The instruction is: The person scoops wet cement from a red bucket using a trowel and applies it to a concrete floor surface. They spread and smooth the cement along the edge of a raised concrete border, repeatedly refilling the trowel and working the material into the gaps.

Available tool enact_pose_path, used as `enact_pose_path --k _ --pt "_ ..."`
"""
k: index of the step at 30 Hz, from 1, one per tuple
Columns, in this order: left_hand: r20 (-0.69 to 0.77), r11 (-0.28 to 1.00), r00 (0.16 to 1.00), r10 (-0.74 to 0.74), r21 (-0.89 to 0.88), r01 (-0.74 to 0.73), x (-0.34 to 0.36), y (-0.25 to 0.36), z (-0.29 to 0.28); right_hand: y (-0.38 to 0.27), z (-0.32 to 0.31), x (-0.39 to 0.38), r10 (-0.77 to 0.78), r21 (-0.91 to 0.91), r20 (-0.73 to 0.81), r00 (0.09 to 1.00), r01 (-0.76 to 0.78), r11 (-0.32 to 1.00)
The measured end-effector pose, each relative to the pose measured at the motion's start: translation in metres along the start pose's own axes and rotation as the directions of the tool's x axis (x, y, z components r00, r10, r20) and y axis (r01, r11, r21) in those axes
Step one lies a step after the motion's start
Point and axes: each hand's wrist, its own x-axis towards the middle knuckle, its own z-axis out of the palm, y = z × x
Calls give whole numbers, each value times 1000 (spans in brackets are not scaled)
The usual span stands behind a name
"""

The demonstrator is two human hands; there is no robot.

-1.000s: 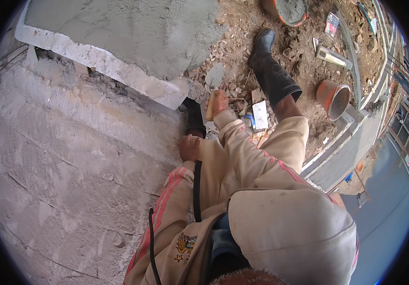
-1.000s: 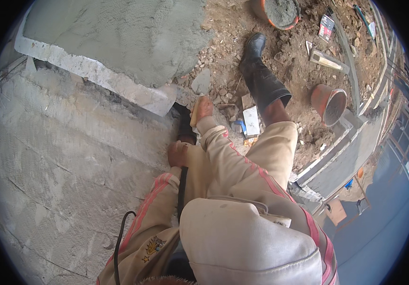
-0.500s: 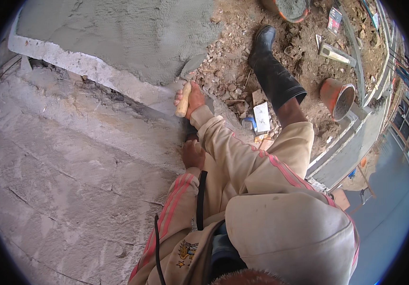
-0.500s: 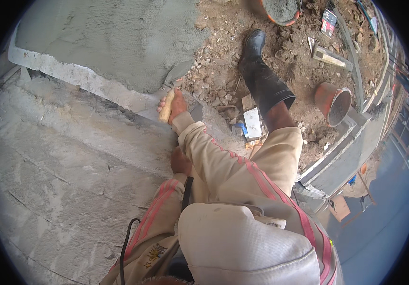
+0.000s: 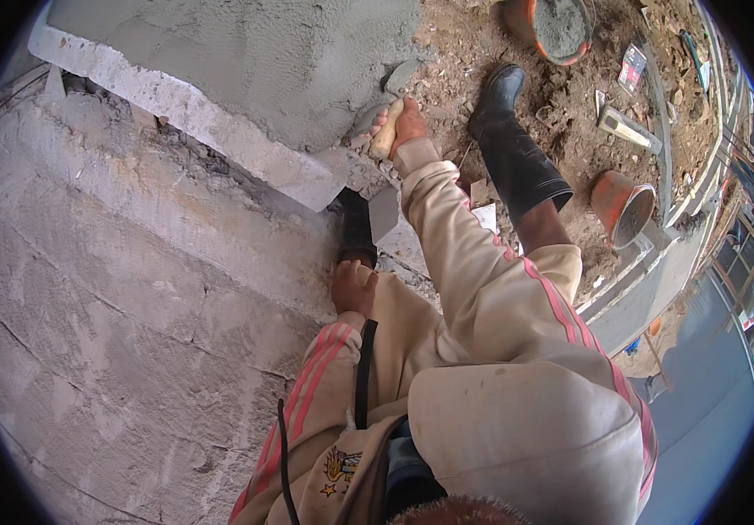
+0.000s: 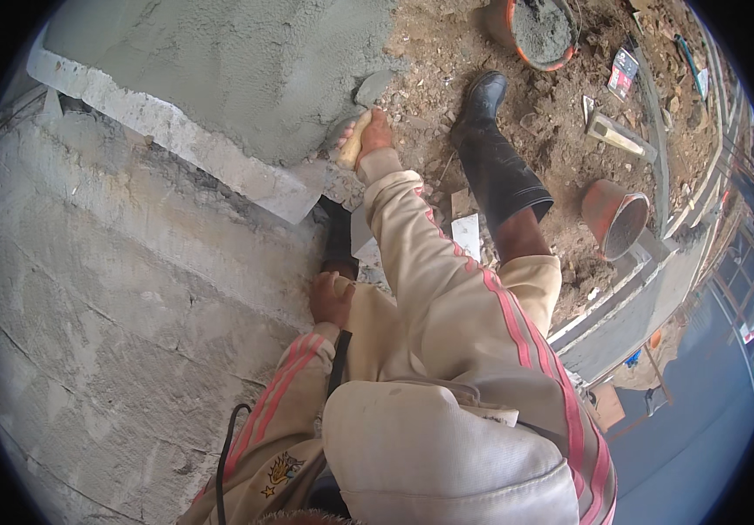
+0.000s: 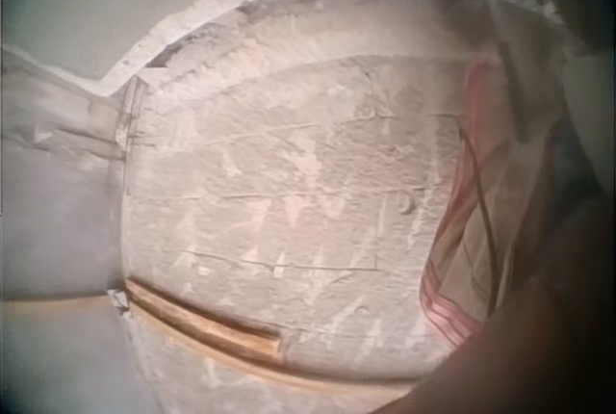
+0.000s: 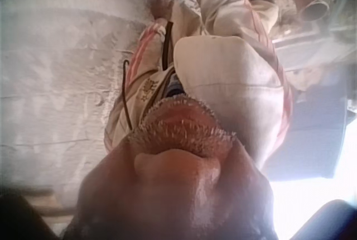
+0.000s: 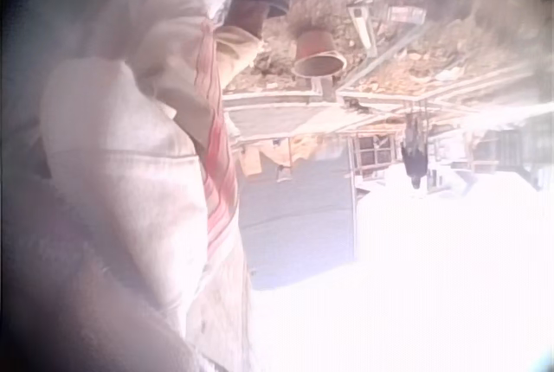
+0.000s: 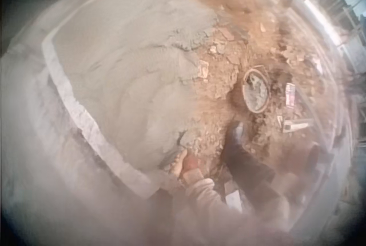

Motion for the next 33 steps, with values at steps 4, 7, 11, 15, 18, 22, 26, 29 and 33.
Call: enact_pose_path --k 4,7,11,15,18,22,26,29,33 --pt "-62 1000 998 -1 1 1 -7 -7 7 53 14 -46 41 -184 -9 999 -42 982" --pt "-71 1000 997 0 -15 -1 -5 -6 3 69 -3 -88 16 -340 18 1000 -9 940" --pt "-27 998 998 -59 -19 58 -5 -6 -5 70 -53 -111 120 -192 -38 992 -126 973" --pt "5 997 997 -79 -19 79 -1 0 -8 76 -64 -77 172 33 15 985 -173 984" --pt "23 997 997 -74 -32 75 -2 -2 -4 88 1 -102 150 80 88 985 -157 984" --pt "102 997 993 -60 -32 63 5 1 -4 58 13 -161 180 -97 46 983 -175 980" --pt "96 996 993 -71 -48 76 5 -5 1 -63 -1 -193 -182 -632 180 967 255 732" --pt "127 996 989 -80 -39 86 10 3 0 -215 -31 -165 -581 -921 375 723 364 -143" --pt "150 999 987 -54 4 54 20 19 0 -423 -38 -94 -728 -629 175 662 -494 -601"
